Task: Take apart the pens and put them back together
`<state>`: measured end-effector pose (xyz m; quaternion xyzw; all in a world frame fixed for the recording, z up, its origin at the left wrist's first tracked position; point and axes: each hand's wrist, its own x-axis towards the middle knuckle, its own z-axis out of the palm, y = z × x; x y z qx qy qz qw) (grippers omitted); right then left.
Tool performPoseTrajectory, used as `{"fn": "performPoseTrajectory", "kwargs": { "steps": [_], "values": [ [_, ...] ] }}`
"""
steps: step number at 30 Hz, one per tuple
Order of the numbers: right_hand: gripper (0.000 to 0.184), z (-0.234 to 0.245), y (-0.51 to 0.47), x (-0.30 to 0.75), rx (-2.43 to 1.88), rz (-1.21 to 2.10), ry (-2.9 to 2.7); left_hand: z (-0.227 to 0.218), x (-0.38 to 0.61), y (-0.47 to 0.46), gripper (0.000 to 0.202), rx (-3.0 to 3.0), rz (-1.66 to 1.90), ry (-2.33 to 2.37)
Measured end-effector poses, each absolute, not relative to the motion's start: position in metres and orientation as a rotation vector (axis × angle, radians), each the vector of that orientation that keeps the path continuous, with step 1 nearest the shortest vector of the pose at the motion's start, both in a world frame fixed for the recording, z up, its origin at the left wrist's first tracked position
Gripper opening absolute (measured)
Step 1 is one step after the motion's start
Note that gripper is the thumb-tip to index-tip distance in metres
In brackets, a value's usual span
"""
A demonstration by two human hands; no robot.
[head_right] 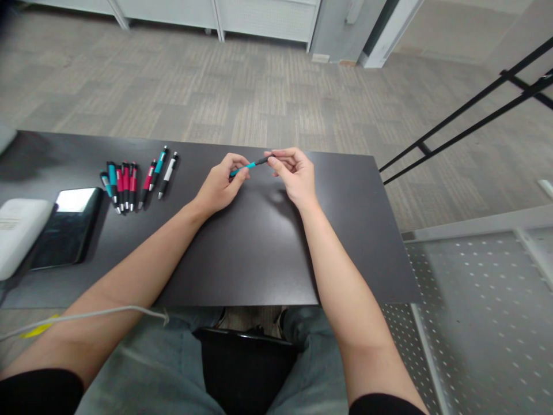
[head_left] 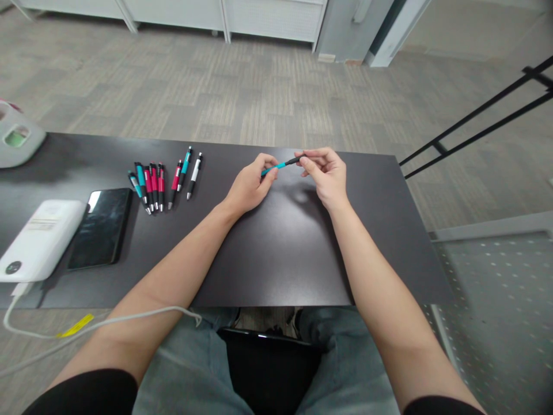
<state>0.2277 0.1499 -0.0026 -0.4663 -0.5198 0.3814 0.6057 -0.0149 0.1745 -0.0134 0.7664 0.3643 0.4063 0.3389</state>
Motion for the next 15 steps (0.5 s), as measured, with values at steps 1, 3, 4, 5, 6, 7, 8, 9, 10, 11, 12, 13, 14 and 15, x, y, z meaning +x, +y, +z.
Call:
{"fn": "performPoseTrajectory", "kwargs": {
  "steps": [1, 3, 4, 5, 6, 7, 8, 9, 10, 11, 12, 13, 14, 15],
  "values": [
    [0.069, -0.002, 0.15, 0.227, -1.083, 0.88, -1.202, -0.013, -0.015, 0.175, 0.008, 2.002, 1.065, 0.947],
    [0.069, 0.001, 0.149, 0.225, -1.09, 0.875, -1.195, -0.012, -0.015, 0.174, 0.008, 2.006, 1.071, 0.956],
    [0.069, 0.002, 0.149, 0.225, -1.098, 0.873, -1.191, -0.012, -0.015, 0.174, 0.009, 2.005, 1.072, 0.962],
    [0.069, 0.004, 0.148, 0.224, -1.11, 0.871, -1.186, -0.01, -0.015, 0.173, 0.009, 2.003, 1.073, 0.967],
    [0.069, 0.006, 0.148, 0.224, -1.124, 0.87, -1.182, -0.009, -0.014, 0.173, 0.01, 2.003, 1.074, 0.97],
    [0.069, 0.008, 0.148, 0.224, -1.137, 0.87, -1.18, -0.008, -0.014, 0.172, 0.01, 2.003, 1.074, 0.973],
    [0.07, 0.009, 0.148, 0.225, -1.146, 0.869, -1.18, -0.006, -0.014, 0.172, 0.01, 2.004, 1.072, 0.977],
    [0.07, 0.01, 0.148, 0.225, -1.152, 0.867, -1.181, -0.005, -0.014, 0.172, 0.01, 2.005, 1.07, 0.983],
    [0.071, 0.01, 0.149, 0.226, -1.156, 0.864, -1.185, -0.004, -0.014, 0.172, 0.01, 2.005, 1.07, 0.99],
    [0.072, 0.01, 0.149, 0.227, -1.159, 0.86, -1.189, -0.003, -0.014, 0.172, 0.011, 2.003, 1.073, 0.999],
    [0.072, 0.009, 0.149, 0.229, -1.164, 0.857, -1.193, -0.002, -0.014, 0.172, 0.012, 2.002, 1.081, 1.007],
    [0.072, 0.008, 0.15, 0.23, -1.169, 0.856, -1.197, -0.002, -0.014, 0.172, 0.012, 2.0, 1.091, 1.014],
    [0.073, 0.007, 0.15, 0.231, -1.171, 0.857, -1.2, -0.002, -0.014, 0.173, 0.013, 1.999, 1.1, 1.02],
    [0.073, 0.005, 0.151, 0.231, -1.17, 0.861, -1.204, -0.002, -0.014, 0.173, 0.014, 1.999, 1.103, 1.02]
  ]
}}
